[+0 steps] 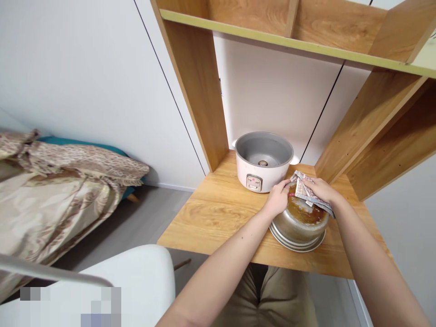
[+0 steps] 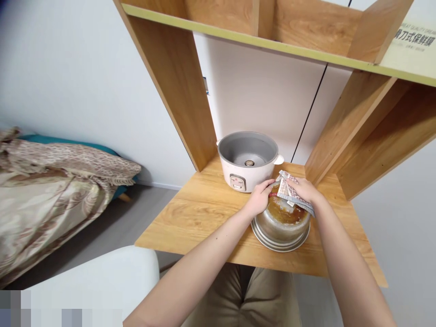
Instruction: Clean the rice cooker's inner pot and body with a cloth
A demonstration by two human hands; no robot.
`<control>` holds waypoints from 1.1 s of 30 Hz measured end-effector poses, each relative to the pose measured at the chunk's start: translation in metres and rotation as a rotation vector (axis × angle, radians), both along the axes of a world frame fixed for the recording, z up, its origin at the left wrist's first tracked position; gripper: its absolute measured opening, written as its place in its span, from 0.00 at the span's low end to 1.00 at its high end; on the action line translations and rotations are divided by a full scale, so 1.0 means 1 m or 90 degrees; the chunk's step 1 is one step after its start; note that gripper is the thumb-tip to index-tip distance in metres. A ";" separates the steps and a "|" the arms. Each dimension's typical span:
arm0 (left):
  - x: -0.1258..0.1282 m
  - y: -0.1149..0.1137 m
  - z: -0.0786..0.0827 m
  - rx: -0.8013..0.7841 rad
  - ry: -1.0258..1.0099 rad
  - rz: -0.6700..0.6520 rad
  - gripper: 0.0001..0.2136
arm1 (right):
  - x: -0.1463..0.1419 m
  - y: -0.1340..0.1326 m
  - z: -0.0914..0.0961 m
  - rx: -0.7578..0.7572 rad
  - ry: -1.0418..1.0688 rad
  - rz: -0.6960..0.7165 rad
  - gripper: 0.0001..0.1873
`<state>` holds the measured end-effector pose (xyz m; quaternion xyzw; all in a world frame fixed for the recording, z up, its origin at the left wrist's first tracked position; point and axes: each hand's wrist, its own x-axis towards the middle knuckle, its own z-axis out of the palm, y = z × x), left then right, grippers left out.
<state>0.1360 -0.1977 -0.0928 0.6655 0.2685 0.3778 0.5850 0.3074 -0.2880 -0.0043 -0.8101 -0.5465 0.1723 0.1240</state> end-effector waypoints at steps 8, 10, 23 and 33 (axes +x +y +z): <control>0.002 0.002 0.004 0.005 0.016 0.021 0.15 | -0.011 0.004 0.001 -0.008 -0.082 -0.001 0.34; 0.003 0.002 0.005 0.007 0.015 0.016 0.14 | -0.022 0.008 0.002 -0.005 -0.122 -0.008 0.36; 0.003 -0.001 0.005 0.010 0.026 0.038 0.15 | 0.009 -0.006 -0.006 0.019 0.001 0.006 0.36; 0.001 0.001 0.010 0.018 0.055 0.015 0.18 | -0.016 0.015 0.001 0.020 -0.086 -0.013 0.34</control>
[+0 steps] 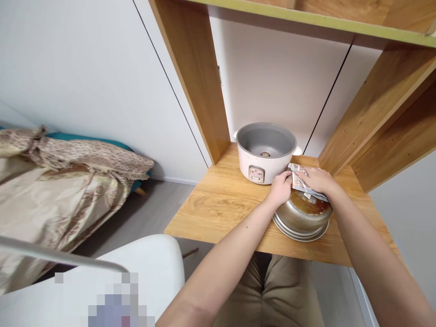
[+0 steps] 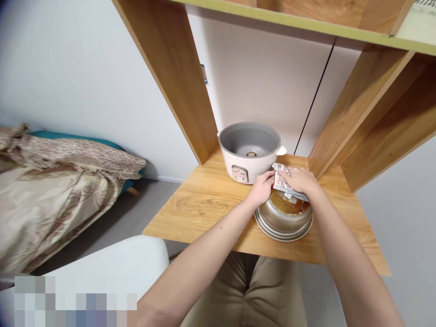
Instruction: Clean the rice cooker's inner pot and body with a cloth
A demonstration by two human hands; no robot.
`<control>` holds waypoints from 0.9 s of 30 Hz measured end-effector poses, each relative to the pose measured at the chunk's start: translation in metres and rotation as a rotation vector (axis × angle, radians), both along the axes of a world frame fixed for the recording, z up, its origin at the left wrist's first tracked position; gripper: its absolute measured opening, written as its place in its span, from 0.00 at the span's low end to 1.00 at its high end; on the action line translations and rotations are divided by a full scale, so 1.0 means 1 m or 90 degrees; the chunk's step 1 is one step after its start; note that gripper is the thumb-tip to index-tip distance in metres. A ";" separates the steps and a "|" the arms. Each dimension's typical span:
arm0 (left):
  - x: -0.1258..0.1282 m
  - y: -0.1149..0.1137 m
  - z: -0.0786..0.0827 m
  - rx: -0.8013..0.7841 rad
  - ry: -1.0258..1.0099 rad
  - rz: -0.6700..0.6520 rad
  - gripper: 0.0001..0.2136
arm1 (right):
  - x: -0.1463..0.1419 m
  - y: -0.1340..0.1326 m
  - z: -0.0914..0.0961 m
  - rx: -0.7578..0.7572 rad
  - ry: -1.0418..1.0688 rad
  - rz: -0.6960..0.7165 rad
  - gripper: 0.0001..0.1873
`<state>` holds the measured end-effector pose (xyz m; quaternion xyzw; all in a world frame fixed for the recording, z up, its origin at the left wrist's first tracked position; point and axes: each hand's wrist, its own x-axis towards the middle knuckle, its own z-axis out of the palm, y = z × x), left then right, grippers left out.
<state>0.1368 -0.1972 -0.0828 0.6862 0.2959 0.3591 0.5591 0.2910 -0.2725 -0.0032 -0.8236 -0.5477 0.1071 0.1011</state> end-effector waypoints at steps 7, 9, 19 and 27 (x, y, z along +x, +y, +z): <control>-0.002 -0.004 0.000 -0.001 0.002 0.019 0.17 | 0.023 -0.023 -0.014 0.031 0.089 0.006 0.35; -0.003 -0.005 0.001 0.000 0.002 0.021 0.17 | 0.030 -0.027 -0.017 0.036 0.116 0.012 0.36; -0.005 -0.004 0.006 0.015 -0.007 -0.022 0.17 | -0.012 0.005 0.005 -0.036 -0.027 0.023 0.36; -0.006 -0.005 0.005 0.014 -0.012 -0.028 0.17 | -0.020 -0.006 0.006 -0.049 -0.079 -0.008 0.36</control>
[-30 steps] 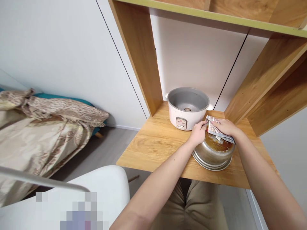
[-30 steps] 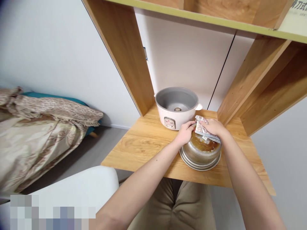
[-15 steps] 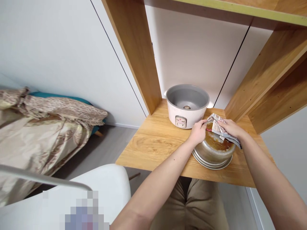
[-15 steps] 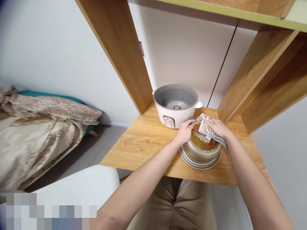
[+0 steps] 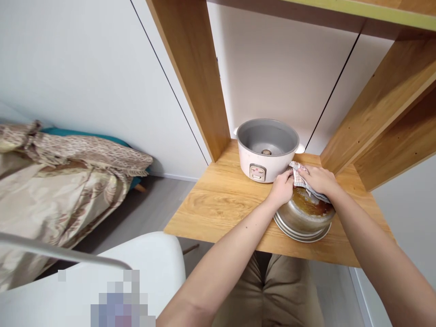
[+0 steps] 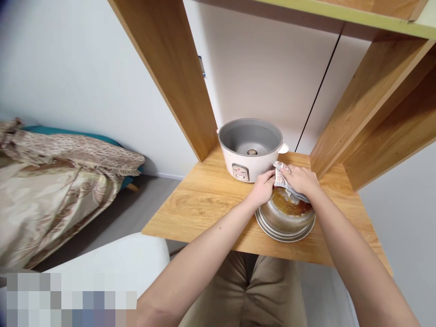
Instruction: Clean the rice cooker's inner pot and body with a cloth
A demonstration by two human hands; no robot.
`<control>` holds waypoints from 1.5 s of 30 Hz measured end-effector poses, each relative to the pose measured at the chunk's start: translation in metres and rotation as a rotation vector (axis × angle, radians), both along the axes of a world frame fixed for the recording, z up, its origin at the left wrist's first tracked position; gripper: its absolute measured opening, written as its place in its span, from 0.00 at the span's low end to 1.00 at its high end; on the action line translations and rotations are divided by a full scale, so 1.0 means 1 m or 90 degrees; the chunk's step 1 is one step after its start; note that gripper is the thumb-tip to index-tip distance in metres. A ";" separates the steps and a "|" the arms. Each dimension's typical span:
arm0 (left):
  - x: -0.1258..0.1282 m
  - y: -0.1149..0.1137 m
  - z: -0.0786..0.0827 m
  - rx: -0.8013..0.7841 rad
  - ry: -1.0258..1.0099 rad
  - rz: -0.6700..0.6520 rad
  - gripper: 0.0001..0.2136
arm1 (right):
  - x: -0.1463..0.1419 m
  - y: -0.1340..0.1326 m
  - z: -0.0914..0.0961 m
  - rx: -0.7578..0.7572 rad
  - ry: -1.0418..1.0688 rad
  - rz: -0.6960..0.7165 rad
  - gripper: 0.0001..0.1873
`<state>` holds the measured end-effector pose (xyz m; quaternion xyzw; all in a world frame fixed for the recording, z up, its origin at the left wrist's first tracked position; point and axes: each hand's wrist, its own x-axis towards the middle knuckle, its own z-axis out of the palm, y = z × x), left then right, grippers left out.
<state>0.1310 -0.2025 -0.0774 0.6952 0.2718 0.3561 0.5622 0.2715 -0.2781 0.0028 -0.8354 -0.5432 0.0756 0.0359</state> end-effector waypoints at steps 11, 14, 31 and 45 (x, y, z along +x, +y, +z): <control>0.003 -0.007 -0.001 -0.031 -0.008 0.063 0.16 | 0.015 -0.051 -0.015 0.074 0.057 -0.131 0.33; 0.004 -0.007 -0.003 -0.033 -0.013 0.065 0.16 | -0.002 -0.057 -0.013 0.087 0.029 -0.148 0.33; -0.004 -0.002 -0.010 -0.022 -0.088 -0.012 0.15 | -0.078 -0.047 -0.024 0.052 -0.216 0.059 0.36; -0.001 -0.002 -0.005 -0.074 -0.066 0.007 0.13 | -0.061 -0.052 -0.027 0.059 -0.225 0.030 0.37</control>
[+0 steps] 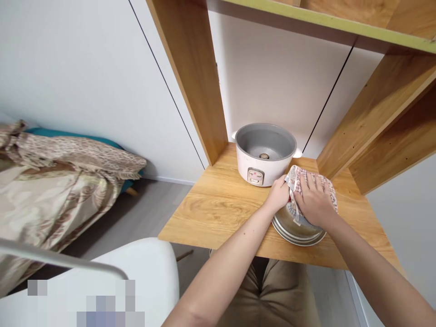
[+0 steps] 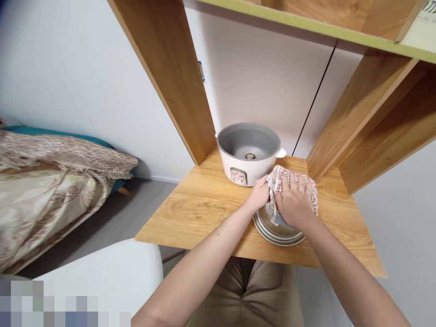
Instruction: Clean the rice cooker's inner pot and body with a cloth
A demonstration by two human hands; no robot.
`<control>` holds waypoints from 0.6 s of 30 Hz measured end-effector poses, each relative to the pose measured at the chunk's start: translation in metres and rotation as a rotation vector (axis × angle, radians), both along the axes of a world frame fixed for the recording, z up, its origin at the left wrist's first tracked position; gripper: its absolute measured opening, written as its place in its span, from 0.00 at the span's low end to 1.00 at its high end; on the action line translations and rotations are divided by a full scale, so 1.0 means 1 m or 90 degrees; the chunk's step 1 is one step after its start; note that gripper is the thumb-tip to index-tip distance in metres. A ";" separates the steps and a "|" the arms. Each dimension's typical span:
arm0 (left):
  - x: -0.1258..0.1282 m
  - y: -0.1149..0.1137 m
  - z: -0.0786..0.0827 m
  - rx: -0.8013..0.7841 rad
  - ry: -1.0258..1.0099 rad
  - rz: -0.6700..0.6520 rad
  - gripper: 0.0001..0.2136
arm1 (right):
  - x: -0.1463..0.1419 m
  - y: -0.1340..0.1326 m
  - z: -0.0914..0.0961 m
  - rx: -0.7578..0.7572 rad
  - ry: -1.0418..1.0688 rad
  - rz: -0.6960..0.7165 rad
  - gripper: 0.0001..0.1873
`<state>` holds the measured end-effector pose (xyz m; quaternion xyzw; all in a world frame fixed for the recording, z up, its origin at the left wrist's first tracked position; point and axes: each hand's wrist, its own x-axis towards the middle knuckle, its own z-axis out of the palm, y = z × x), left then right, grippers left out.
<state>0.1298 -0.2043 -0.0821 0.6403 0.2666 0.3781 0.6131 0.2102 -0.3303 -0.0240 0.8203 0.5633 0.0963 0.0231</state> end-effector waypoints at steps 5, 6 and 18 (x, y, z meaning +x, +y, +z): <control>-0.001 0.000 -0.002 0.015 -0.060 -0.033 0.13 | -0.020 -0.009 -0.001 -0.006 0.011 0.040 0.37; -0.001 0.000 -0.002 0.022 -0.063 -0.035 0.13 | -0.019 -0.008 0.000 -0.011 0.020 0.036 0.37; 0.002 0.002 -0.004 -0.005 -0.066 -0.018 0.15 | -0.010 0.009 0.011 -0.043 0.001 -0.005 0.36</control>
